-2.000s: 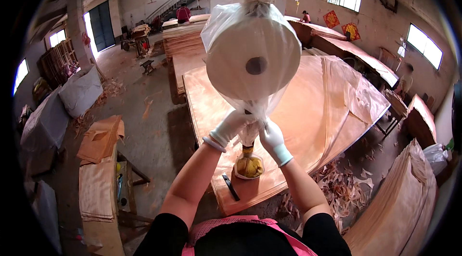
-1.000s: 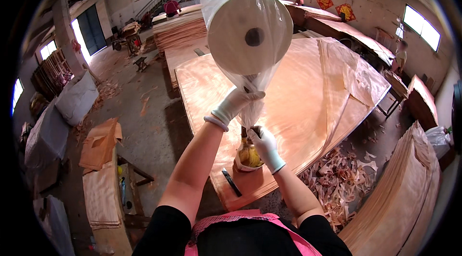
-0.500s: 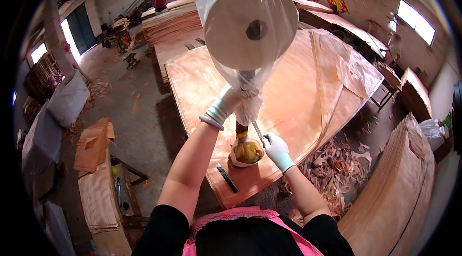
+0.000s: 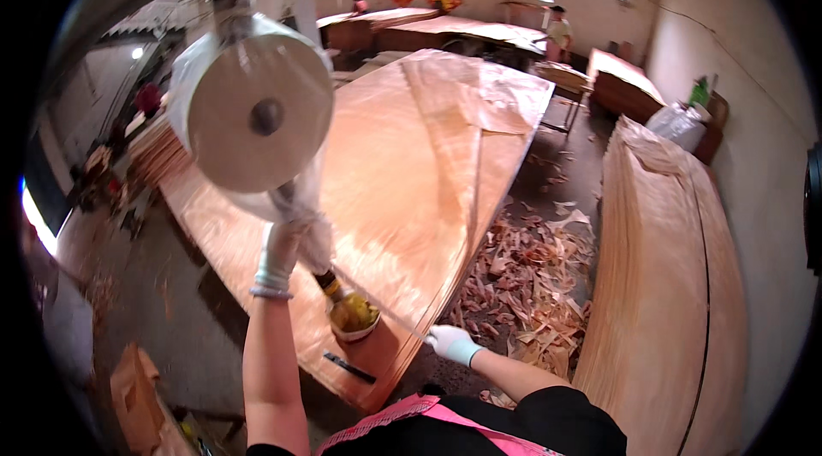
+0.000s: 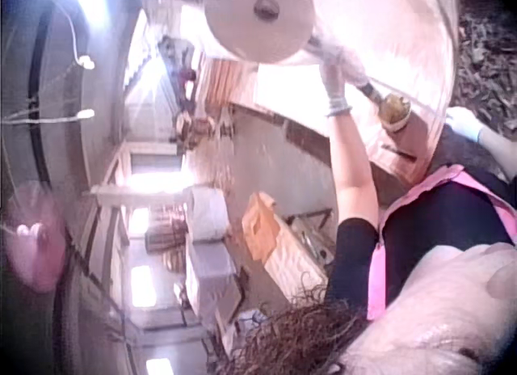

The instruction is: The person prepares a roll of edge banding tape by applying a liquid with a sponge, then mounts the roll onto a vertical post and secures a plastic protective cover over it using a piece of string.

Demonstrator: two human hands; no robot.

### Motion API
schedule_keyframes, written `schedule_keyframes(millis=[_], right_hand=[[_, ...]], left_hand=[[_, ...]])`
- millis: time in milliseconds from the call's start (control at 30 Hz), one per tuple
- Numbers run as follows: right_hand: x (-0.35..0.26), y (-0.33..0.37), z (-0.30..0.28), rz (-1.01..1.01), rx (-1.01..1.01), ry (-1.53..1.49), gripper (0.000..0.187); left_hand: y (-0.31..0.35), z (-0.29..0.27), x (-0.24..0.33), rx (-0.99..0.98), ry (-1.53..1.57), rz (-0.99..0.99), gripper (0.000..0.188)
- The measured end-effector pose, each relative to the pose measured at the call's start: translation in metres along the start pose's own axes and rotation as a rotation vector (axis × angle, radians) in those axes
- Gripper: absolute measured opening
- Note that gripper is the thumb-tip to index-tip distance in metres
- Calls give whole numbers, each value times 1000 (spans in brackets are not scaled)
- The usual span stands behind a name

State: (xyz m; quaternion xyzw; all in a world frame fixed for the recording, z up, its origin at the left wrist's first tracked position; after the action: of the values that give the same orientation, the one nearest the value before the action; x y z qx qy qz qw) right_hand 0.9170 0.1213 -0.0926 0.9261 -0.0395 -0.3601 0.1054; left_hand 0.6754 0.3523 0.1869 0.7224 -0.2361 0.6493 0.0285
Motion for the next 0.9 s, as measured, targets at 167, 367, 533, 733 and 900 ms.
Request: schedule_keyframes(millis=[167, 367, 533, 733, 900], right_hand=[[44, 31, 26, 201, -62, -60, 32], [44, 36, 38, 165, -90, -214, 33], [49, 39, 42, 164, -74, -314, 33], [56, 38, 47, 142, -58, -350, 33], [56, 38, 58, 139, -79, -400, 31]], left_hand=[[-14, 14, -16, 22, 198, -50, 19], [-10, 18, -11, -8, 239, -47, 18], [-12, 12, -17, 34, 230, -21, 16], [-9, 18, -12, 17, 266, -27, 17], [-9, 17, -15, 35, 311, -43, 21]])
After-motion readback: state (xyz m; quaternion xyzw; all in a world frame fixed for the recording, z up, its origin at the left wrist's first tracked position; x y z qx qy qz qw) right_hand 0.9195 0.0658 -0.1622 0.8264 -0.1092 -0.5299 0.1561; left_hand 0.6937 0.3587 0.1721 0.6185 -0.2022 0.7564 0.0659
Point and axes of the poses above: each hand's wrist, its own y-axis away from the middle knuckle, its own z-axis out of the palm, x = y × z, the point moved 9 cm from there along -y, towards the middle knuckle, and after that the axes turned 11 degrees about -y, right-handed, at the moved point
